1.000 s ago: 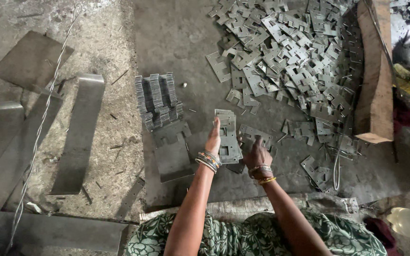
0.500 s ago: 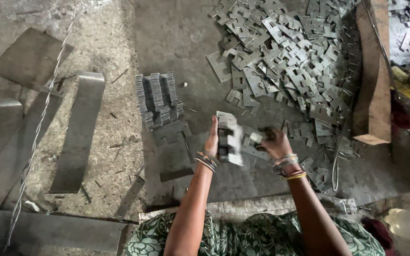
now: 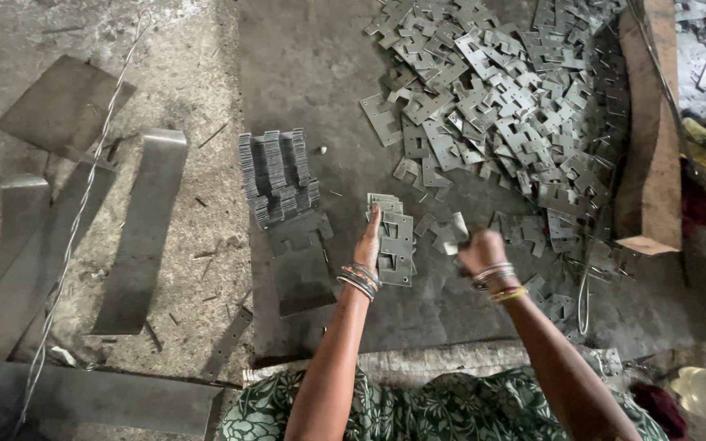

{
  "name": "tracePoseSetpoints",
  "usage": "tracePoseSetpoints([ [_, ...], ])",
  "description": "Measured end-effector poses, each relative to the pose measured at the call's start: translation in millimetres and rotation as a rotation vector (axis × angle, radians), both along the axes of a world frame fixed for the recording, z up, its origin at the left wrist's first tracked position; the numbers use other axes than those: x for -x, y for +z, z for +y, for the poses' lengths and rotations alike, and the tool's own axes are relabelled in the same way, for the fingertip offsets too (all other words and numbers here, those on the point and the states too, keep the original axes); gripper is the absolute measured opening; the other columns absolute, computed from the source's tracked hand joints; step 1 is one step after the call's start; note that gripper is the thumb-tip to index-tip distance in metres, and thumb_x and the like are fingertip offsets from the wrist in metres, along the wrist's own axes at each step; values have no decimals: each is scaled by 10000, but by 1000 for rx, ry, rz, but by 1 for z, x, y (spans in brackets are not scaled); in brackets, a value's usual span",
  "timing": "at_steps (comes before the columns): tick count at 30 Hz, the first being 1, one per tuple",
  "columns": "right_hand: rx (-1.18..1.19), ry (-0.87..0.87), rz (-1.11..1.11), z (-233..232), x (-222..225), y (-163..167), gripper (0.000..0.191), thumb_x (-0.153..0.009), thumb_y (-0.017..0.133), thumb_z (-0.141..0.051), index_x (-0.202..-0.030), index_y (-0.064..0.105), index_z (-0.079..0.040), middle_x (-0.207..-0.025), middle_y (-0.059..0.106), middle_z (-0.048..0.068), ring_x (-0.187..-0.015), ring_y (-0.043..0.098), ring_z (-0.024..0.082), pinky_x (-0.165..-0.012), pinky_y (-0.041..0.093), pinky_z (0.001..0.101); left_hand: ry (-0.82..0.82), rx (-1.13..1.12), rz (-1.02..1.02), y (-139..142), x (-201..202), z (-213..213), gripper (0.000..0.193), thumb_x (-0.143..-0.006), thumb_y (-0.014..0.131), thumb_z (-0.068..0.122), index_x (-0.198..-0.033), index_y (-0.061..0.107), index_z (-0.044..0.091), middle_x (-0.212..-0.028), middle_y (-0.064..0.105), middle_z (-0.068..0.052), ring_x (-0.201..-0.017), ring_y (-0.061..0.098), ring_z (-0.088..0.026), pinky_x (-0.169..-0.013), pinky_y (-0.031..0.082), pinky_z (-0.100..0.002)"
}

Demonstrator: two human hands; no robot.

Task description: The person sits on the floor and repeatedly picks up small metal brackets from a large pile, stacks them into neat piles, and occasionally uses a small white object to wipe the surfaces of the brackets.

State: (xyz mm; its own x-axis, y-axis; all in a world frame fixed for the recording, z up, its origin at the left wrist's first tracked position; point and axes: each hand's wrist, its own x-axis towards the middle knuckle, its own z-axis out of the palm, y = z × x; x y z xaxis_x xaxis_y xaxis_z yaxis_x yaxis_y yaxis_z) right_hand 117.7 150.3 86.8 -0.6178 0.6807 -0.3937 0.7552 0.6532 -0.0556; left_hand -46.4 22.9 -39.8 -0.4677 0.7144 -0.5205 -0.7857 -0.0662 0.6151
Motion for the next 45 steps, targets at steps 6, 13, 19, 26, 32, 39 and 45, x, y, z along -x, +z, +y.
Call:
tracePoseSetpoints([
  [6,307,-127,705,12,2,13,482,-795,757,-178,-1256,714,-46,-967,774,193,-787,685,288,-660,553,399,8,-172,315,-11,-1,6,976,-885,531,742,-1605,349,110,-1592,419,-16,-1414,418,-108,-1167,296,-271],
  [13,-126,-82,274,-4,33,1,665,-682,884,-268,-1231,630,9,-1058,721,251,-993,695,417,-833,575,485,58,-69,53,3,-6,-2,799,-829,739,542,-1420,567,32,-1325,621,-160,-1140,574,-299,-995,440,-456],
  [19,-36,-134,377,10,28,3,266,-909,738,-189,-1171,766,-147,-1159,770,176,-1045,739,351,-897,597,447,120,111,66,-13,-2,3,900,-752,841,488,-1419,463,17,-1375,644,-104,-1235,582,-208,-1080,426,-391],
  [26,-141,544,723,41,29,11,326,-914,808,-111,-1215,728,-206,-1214,737,87,-895,735,250,-757,618,374,115,-72,159,-9,1,-2,1006,-898,466,736,-1607,290,45,-1595,424,-79,-1415,445,-197,-1181,327,-368],
  [32,-70,-153,549,47,87,14,639,-752,888,-350,-1267,638,-66,-1167,696,229,-1095,657,451,-937,544,535,154,67,243,-11,-6,-8,875,-944,294,720,-1645,67,247,-1729,101,46,-1576,110,-164,-1253,97,-385],
  [39,-209,-279,520,57,167,27,743,-850,755,-445,-1372,491,12,-1365,521,267,-1291,474,463,-1081,417,535,193,52,249,-28,-4,-8,851,-971,277,704,-1635,28,232,-1739,26,53,-1597,21,-159,-1263,41,-380],
  [45,-255,-220,487,49,166,21,544,-819,699,-336,-1286,578,-84,-1380,534,187,-1253,526,416,-1007,475,526,203,38,283,-36,-7,-3,851,-969,269,677,-1642,19,218,-1734,-6,49,-1580,-2,-137,-1249,31,-383],
])
